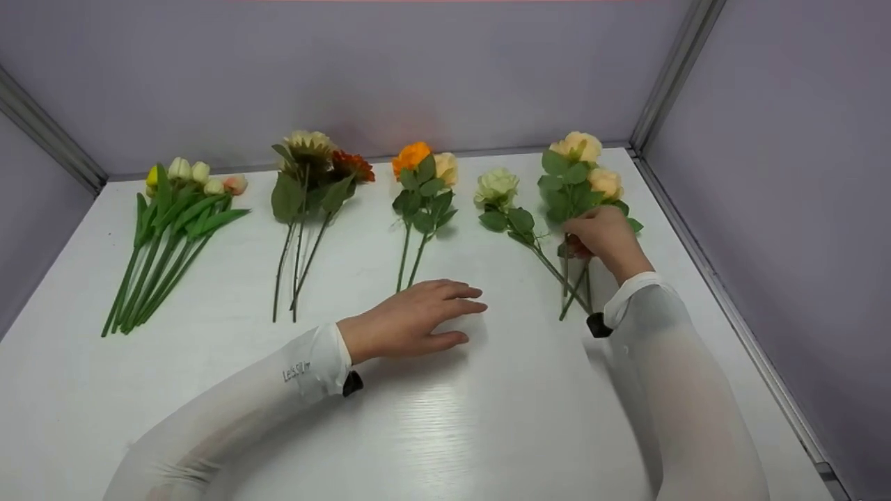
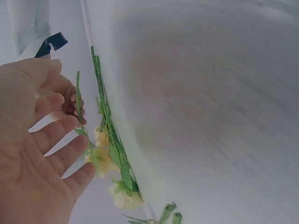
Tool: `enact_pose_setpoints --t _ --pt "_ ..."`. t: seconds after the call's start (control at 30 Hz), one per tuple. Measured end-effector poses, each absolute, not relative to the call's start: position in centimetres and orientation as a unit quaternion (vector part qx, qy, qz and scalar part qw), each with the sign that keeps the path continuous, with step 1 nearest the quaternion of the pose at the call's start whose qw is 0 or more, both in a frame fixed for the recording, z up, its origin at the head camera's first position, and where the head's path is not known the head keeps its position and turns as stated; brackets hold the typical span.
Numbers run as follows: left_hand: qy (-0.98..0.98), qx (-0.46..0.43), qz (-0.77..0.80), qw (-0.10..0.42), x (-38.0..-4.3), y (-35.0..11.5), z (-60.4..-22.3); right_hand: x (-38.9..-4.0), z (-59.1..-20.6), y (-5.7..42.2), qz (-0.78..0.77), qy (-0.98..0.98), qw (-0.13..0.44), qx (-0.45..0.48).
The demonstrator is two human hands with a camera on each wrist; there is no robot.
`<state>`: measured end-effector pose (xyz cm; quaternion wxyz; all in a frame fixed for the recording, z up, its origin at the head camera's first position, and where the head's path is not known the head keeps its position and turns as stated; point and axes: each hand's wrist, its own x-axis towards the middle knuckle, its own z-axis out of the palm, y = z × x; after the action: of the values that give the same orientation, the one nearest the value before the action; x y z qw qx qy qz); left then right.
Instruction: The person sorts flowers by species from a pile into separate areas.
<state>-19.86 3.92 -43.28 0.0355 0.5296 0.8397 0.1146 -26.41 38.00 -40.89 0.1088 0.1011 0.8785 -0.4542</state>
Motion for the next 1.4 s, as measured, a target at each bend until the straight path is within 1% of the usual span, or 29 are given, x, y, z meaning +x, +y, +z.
enact_pose_setpoints --t 0.2,0.33,0.57,0.73,0.83,1.0,1.17,1.4 --pt "0.851 0.471 0.224 0.065 -20.3 3.6 -43.1 -26.7 -39.0 37.5 -0.489 0.863 0.064 0.107" --pt "0.845 0.401 0.339 0.099 -20.5 3.5 -42.6 -26.7 -37.8 36.1 -0.519 0.847 0.05 0.106" --pt "0.771 0.251 0.56 0.17 -21.2 3.3 -42.0 -26.4 -36.6 31.4 -0.608 0.792 0.03 0.054" --pt "0.685 0.182 0.673 0.209 -21.9 2.8 -42.3 -26.5 -36.3 27.4 -0.646 0.762 0.036 0.031" --pt "0.669 0.162 0.696 0.205 -22.3 2.4 -42.5 -26.4 -36.3 25.2 -0.668 0.743 0.043 0.01" --pt "0.67 0.14 0.708 0.177 -22.7 1.9 -42.6 -26.2 -36.5 22.7 -0.669 0.74 0.064 -0.027" --pt "0.682 0.142 0.7 0.158 -22.7 1.5 -42.5 -26.2 -36.9 21.9 -0.664 0.745 0.06 -0.033" --pt "0.69 0.139 0.693 0.156 -22.8 0.9 -42.4 -26.4 -37.1 21.4 -0.658 0.749 0.065 -0.044"
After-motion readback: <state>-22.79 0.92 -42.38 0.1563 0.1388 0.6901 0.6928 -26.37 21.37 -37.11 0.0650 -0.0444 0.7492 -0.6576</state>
